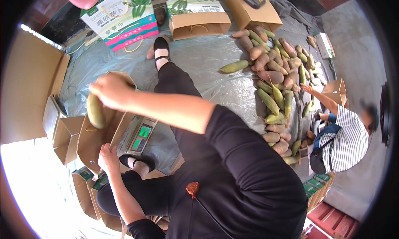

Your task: Sorting, weighing, and packing root vegetables into cardboard boxes.

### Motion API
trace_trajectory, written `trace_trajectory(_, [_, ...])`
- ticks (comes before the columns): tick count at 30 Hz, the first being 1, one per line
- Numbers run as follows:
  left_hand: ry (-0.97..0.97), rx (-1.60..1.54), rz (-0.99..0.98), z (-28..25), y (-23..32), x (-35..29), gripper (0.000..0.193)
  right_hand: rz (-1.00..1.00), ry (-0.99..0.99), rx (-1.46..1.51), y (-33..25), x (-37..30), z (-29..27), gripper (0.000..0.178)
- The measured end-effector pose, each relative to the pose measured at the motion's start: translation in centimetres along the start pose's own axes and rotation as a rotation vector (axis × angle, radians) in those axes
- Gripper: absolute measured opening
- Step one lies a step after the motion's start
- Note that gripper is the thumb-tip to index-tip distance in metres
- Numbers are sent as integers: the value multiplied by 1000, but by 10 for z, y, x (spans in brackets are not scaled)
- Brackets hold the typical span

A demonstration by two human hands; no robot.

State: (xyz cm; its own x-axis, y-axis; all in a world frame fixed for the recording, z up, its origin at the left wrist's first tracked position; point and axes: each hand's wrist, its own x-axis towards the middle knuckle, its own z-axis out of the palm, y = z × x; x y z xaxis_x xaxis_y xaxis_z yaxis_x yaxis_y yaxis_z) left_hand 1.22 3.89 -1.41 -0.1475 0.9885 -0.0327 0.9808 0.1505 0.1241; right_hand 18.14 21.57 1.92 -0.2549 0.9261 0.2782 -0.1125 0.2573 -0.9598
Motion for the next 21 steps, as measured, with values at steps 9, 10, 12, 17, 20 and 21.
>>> trace_trajectory(9, [-89, 23, -61, -1, -10, -4, 15, -68, -428, -1042, 13, -35, 50, 19])
trace_trajectory(10, [-91, 18, -51, 1, -9, -2, 15, -51, -419, -1049, 1, -31, 37, 19])
trace_trajectory(12, [-82, -2, -12, 5, -2, 2, 15, 125, -507, -675, -21, -16, 1, 20])
trace_trajectory(17, [-72, 20, -21, 3, -4, 1, 16, 16, 27, -419, -28, -29, -127, 18])
trace_trajectory(20, [-42, 30, -31, 5, -7, -3, 16, 192, 232, -485, 24, -65, -207, 15])
trace_trajectory(21, [-24, 30, -26, 6, -6, -3, 16, 297, 270, -591, 45, -84, -234, 15])
